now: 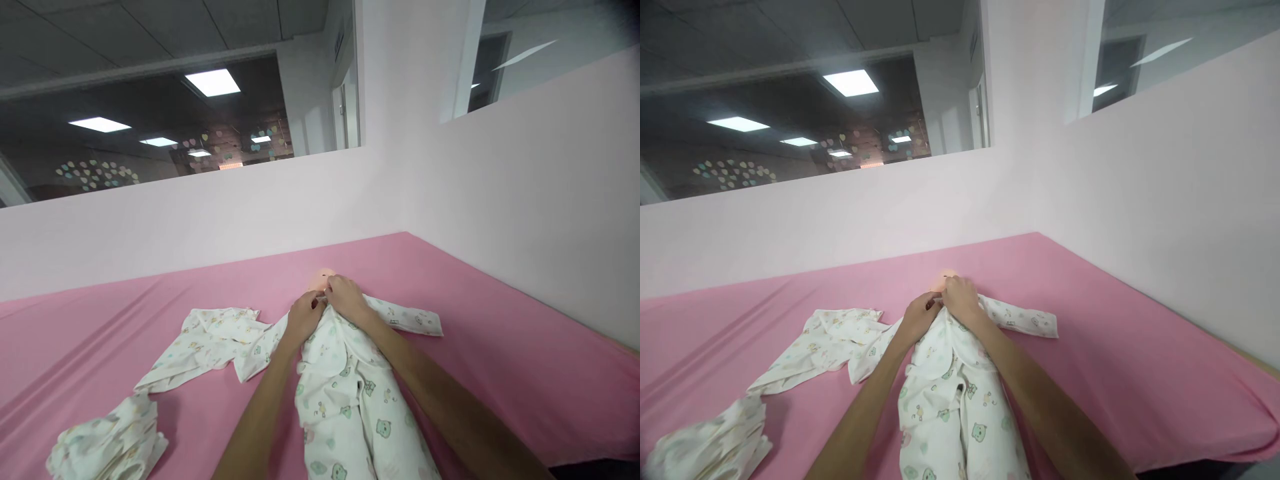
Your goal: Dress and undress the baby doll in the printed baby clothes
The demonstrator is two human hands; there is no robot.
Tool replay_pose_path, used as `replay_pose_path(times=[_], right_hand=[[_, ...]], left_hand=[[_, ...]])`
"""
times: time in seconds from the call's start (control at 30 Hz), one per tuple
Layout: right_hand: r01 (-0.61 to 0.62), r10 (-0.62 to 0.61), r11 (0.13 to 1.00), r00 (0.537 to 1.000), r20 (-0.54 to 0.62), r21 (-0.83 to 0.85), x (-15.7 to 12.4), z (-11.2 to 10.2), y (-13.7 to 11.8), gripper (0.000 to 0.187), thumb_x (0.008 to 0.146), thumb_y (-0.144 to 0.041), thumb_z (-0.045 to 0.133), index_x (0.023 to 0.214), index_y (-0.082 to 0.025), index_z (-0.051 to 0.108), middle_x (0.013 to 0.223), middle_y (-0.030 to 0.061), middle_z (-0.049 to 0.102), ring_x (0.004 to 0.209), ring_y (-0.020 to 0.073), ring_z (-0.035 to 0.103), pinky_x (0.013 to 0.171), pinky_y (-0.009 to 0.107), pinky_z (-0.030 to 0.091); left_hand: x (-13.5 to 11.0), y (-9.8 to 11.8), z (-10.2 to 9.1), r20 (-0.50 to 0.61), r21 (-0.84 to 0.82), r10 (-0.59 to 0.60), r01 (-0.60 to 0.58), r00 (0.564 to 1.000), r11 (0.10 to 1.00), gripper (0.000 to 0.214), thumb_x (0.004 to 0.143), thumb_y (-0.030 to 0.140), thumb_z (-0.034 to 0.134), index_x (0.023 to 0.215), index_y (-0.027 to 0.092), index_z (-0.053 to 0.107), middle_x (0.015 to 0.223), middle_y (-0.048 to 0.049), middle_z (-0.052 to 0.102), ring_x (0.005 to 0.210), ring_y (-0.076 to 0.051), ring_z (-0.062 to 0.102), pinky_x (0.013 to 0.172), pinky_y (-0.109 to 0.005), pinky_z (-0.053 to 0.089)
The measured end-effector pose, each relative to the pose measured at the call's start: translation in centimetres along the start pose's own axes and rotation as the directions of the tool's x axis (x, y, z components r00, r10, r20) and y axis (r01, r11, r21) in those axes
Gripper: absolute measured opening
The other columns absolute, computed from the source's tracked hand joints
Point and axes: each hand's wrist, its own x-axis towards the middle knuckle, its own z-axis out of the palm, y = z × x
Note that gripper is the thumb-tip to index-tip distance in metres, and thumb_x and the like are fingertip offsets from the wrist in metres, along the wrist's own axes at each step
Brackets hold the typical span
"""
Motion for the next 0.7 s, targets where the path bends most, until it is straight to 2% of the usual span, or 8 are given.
replay_pose_path(times=[0.07, 0.13, 0.23, 0.3, 0.37, 0.57, 0.7], right_hand=[[0.017, -0.015, 0.998, 0.999, -0.032, 0.064, 0.0, 0.3, 0.2, 0.017, 0.084, -0.014, 0.041, 0.076, -0.016, 0.056, 0.086, 0.009, 0.065, 0.078, 0.0182, 0.057, 0.066, 0.027, 0.034], [0.041, -0.031, 0.989, 0.997, -0.067, 0.143, -0.2, 0.5, 0.5, 0.017, 0.086, -0.017, 0.039, 0.076, -0.017, 0.053, 0.083, 0.0067, 0.063, 0.077, 0.0171, 0.056, 0.067, 0.027, 0.035], [0.111, -0.087, 0.956, 0.991, -0.099, 0.272, -0.6, 0.6, 1.0, 0.017, 0.088, -0.02, 0.035, 0.079, -0.019, 0.049, 0.081, 0.0025, 0.06, 0.076, 0.015, 0.054, 0.067, 0.025, 0.038], [0.161, -0.132, 0.923, 0.986, -0.105, 0.349, -0.9, 0.6, 1.2, 0.017, 0.088, -0.022, 0.033, 0.079, -0.02, 0.047, 0.079, 0.0005, 0.058, 0.075, 0.0139, 0.054, 0.066, 0.023, 0.04], [0.191, -0.162, 0.892, 0.981, -0.104, 0.41, -1.0, 0.5, 1.3, 0.018, 0.088, -0.024, 0.033, 0.079, -0.02, 0.047, 0.078, -0.0008, 0.056, 0.072, 0.0134, 0.053, 0.065, 0.023, 0.041], [0.18, -0.152, 0.857, 0.984, -0.097, 0.484, -1.2, 0.5, 1.0, 0.018, 0.086, -0.029, 0.037, 0.073, -0.02, 0.045, 0.072, -0.0027, 0.052, 0.068, 0.0138, 0.05, 0.064, 0.025, 0.039], [0.162, -0.135, 0.861, 0.987, -0.091, 0.481, -1.2, 0.5, 0.9, 0.016, 0.084, -0.027, 0.04, 0.07, -0.02, 0.046, 0.072, -0.0024, 0.054, 0.071, 0.0142, 0.05, 0.065, 0.026, 0.037]], left_hand=[[0.3, -0.1, 0.0, -0.029, -0.011, -0.009, 0.009, 1.0, 1.0, 0.041, 0.088, 0.036, 0.044, 0.126, 0.026, 0.057, 0.095, -0.0023, 0.071, 0.088, -0.02, 0.063, 0.078, -0.03, 0.044], [0.6, 0.0, 0.0, -0.047, 0.007, 0.009, -0.009, 0.999, 1.0, 0.042, 0.089, 0.034, 0.044, 0.129, 0.027, 0.054, 0.101, -0.0032, 0.071, 0.093, -0.021, 0.062, 0.082, -0.031, 0.044], [1.1, 0.2, -0.1, -0.036, 0.075, 0.065, -0.062, 0.997, 0.995, 0.03, 0.089, 0.03, 0.043, 0.109, 0.028, 0.065, 0.101, -0.0022, 0.07, 0.091, -0.02, 0.062, 0.076, -0.028, 0.043], [1.2, 0.2, 0.0, -0.04, 0.096, 0.078, -0.074, 0.996, 0.993, 0.026, 0.089, 0.031, 0.042, 0.094, 0.027, 0.067, 0.09, -0.001, 0.07, 0.082, -0.019, 0.062, 0.068, -0.027, 0.04], [1.1, 0.2, 0.2, -0.063, 0.093, 0.066, -0.06, 0.996, 0.994, 0.026, 0.09, 0.032, 0.04, 0.087, 0.026, 0.066, 0.083, -0.0003, 0.069, 0.076, -0.019, 0.061, 0.064, -0.026, 0.037], [0.5, -0.6, 0.8, -0.135, 0.014, 0.046, -0.045, 0.99, 0.999, 0.031, 0.092, 0.03, 0.036, 0.108, 0.03, 0.063, 0.095, 0.0009, 0.07, 0.087, -0.018, 0.062, 0.073, -0.026, 0.04], [0.3, -0.9, 0.9, -0.148, -0.025, 0.066, -0.071, 0.987, 0.997, 0.031, 0.092, 0.029, 0.037, 0.109, 0.028, 0.063, 0.097, 0.0003, 0.07, 0.089, -0.018, 0.062, 0.076, -0.027, 0.041]])
